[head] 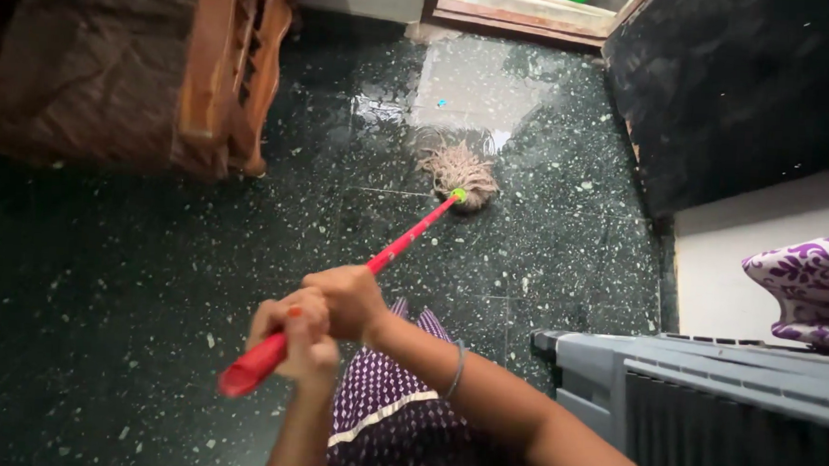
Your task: The person is mopping the floor with a red mop.
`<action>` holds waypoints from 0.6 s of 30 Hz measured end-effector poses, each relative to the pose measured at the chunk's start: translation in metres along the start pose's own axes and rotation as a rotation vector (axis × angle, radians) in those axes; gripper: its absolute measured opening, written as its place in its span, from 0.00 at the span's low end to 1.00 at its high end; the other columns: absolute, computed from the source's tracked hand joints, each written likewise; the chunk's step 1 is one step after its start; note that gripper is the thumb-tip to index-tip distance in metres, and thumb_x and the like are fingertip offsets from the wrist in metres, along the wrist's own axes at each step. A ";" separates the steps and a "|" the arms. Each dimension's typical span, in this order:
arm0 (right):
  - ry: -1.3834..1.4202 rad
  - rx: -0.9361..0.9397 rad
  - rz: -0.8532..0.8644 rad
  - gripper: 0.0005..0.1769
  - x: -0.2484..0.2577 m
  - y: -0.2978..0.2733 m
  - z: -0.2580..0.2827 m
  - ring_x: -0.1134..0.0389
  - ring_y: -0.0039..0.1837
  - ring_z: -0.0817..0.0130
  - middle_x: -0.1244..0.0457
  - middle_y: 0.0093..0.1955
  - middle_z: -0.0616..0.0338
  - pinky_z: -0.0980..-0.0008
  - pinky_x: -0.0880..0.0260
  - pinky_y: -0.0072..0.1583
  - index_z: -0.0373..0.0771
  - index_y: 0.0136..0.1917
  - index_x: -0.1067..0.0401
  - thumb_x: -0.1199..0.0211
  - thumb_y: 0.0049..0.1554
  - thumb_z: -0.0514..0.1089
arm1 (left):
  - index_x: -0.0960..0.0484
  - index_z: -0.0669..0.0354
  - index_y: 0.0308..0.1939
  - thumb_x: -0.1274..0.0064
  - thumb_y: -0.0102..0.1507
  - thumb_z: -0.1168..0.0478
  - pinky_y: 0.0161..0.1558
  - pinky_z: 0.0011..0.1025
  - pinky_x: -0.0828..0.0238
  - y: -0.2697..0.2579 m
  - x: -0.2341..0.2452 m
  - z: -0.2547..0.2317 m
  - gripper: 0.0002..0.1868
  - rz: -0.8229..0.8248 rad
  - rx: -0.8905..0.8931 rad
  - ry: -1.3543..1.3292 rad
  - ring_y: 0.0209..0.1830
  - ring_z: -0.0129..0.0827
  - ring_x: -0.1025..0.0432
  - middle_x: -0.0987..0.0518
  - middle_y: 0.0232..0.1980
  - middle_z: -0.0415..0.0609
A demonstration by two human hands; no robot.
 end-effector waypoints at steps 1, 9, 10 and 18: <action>0.002 -0.003 0.002 0.08 0.004 -0.005 -0.022 0.30 0.36 0.59 0.37 0.32 0.62 0.60 0.31 0.39 0.46 0.34 0.28 0.34 0.51 0.49 | 0.37 0.59 0.31 0.53 0.68 0.71 0.30 0.26 0.47 -0.003 -0.006 0.018 0.12 -0.002 0.002 0.003 0.21 0.20 0.43 0.35 0.23 0.39; -0.071 -0.140 0.373 0.13 0.016 -0.091 -0.259 0.29 0.46 0.49 0.33 0.39 0.54 0.55 0.29 0.48 0.42 0.38 0.29 0.32 0.40 0.47 | 0.22 0.62 0.35 0.48 0.67 0.67 0.36 0.24 0.34 -0.047 -0.013 0.224 0.06 0.297 0.179 0.293 0.32 0.21 0.32 0.25 0.31 0.39; -0.071 -0.139 0.367 0.13 0.021 -0.087 -0.262 0.29 0.46 0.49 0.33 0.39 0.54 0.55 0.29 0.48 0.42 0.38 0.29 0.32 0.40 0.47 | 0.22 0.62 0.35 0.48 0.67 0.67 0.36 0.24 0.34 -0.042 -0.015 0.233 0.06 0.302 0.176 0.294 0.32 0.21 0.32 0.25 0.31 0.39; 0.032 -0.098 -0.016 0.25 0.068 0.041 -0.126 0.28 0.53 0.51 0.30 0.49 0.51 0.57 0.27 0.56 0.38 0.50 0.24 0.28 0.39 0.47 | 0.18 0.59 0.33 0.37 0.66 0.64 0.40 0.24 0.30 0.070 -0.035 0.104 0.08 0.286 0.266 0.424 0.37 0.19 0.29 0.21 0.35 0.36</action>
Point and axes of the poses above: each hand's wrist, its own y-axis towards the middle knuckle, its own x-axis out of the back of the hand, z = x × y, the point moved 3 cm from there along y, towards the middle knuckle
